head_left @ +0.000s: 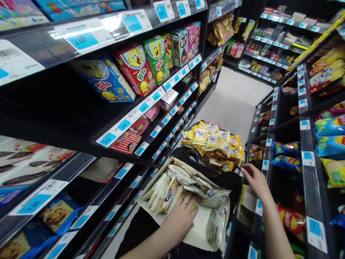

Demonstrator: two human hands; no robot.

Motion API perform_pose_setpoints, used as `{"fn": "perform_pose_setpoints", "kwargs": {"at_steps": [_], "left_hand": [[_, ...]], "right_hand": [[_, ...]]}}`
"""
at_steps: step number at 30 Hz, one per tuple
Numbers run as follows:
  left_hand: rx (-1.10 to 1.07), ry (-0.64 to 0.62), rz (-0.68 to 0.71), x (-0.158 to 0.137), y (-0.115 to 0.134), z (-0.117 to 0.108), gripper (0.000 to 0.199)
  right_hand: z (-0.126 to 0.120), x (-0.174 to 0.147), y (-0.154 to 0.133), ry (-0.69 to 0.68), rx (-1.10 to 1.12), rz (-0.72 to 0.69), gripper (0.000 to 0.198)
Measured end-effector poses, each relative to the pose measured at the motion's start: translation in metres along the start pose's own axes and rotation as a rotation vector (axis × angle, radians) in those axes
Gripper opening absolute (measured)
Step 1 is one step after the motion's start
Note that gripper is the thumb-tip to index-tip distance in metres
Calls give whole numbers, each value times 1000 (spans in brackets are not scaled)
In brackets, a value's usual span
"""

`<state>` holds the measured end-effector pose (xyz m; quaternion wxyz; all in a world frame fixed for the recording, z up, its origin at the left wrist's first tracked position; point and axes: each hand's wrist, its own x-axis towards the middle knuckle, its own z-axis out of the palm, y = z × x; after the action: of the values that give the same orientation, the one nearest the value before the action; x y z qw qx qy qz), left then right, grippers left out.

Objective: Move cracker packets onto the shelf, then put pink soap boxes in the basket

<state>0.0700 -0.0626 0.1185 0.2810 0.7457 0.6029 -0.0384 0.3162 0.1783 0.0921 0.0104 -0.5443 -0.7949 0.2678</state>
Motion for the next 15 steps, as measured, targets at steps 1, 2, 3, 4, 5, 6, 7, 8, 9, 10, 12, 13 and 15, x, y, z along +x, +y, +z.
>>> {"fn": "perform_pose_setpoints", "kwargs": {"at_steps": [1, 2, 3, 4, 5, 6, 7, 8, 9, 10, 12, 13, 15], "left_hand": [[-40, -4, 22, 0, 4, -3, 43], [-73, -11, 28, 1, 9, -5, 42], [-100, -18, 19, 2, 13, -9, 39], [-122, -28, 2, 4, 17, -12, 37], [-146, -41, -21, 6, 20, -16, 35], [-174, -55, -45, 7, 23, -20, 33], [-202, -71, -67, 9, 24, -23, 32], [-230, -85, -87, 11, 25, -27, 31], [-254, -98, -97, 12, 26, -29, 31], [-273, -109, -95, 13, 27, -30, 33], [-333, -123, -52, 14, 31, -28, 46], [-373, -127, -28, 15, 34, -25, 57], [-429, -141, -1, 18, 41, -16, 78]], "right_hand": [[-5, -23, -4, -6, 31, -32, 38], [-5, -43, -9, -19, 74, -91, 37], [-1, -61, -16, -32, 124, -161, 38], [7, -74, -22, -29, 156, -188, 41], [16, -83, -28, -18, 177, -198, 43], [26, -89, -33, -4, 190, -192, 43], [34, -91, -36, 11, 196, -173, 37], [41, -92, -38, 20, 204, -159, 27], [46, -92, -39, 25, 217, -153, 20], [49, -92, -38, 30, 233, -144, 18], [52, -96, -38, 52, 255, -107, 21], [52, -100, -39, 73, 256, -73, 25], [54, -112, -44, 131, 236, 24, 40]]}}
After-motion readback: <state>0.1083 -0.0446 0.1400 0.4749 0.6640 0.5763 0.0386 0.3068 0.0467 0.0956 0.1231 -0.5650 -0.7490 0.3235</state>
